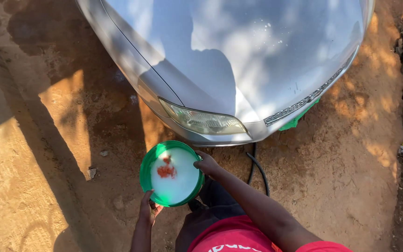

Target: Scrubbing the front and grille of a silver car with a soapy sponge.

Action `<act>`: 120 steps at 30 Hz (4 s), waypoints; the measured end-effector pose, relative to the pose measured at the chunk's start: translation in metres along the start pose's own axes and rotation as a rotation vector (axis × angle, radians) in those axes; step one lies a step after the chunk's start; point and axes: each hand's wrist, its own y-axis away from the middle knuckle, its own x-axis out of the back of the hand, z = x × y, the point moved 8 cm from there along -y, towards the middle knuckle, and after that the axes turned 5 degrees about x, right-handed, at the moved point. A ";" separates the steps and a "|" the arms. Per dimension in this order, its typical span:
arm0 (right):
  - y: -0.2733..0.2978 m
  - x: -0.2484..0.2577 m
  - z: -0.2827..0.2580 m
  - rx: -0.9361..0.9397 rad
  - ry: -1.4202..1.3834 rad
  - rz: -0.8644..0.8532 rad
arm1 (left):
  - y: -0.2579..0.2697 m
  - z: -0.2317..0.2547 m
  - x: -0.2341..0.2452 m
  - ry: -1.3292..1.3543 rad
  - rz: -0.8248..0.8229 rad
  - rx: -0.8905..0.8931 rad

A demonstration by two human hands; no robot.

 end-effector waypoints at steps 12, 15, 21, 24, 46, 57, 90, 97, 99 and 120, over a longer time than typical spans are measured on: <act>0.095 0.250 0.101 -0.129 -0.038 -0.038 | 0.031 -0.201 -0.170 -0.240 0.114 0.057; 0.111 0.311 0.109 -0.071 -0.079 -0.043 | 0.015 -0.252 -0.205 -0.145 0.083 0.023; 0.129 0.435 0.119 0.015 0.084 -0.011 | 0.071 -0.310 -0.337 -0.119 0.195 0.078; 0.157 0.496 0.120 -0.058 0.174 0.009 | 0.063 -0.360 -0.379 -0.198 0.112 0.116; 0.079 0.755 0.253 -0.277 0.265 0.062 | -0.106 -0.569 -0.594 -0.182 0.002 0.209; -0.046 0.821 0.436 -0.332 0.284 -0.059 | -0.198 -0.675 -0.626 -0.274 0.147 0.449; -0.160 0.729 0.778 0.050 1.245 -0.832 | -0.219 -0.597 -0.633 -0.202 0.403 -0.400; -0.095 0.724 0.541 0.253 1.015 -0.478 | -0.242 -0.667 -0.630 -0.247 0.386 -0.148; -0.061 0.721 0.408 0.055 0.799 -0.257 | -0.225 -0.655 -0.656 -0.089 0.231 -0.251; -0.194 0.640 -0.282 1.198 0.934 -0.034 | 0.058 -0.040 -0.789 -0.588 0.591 -0.827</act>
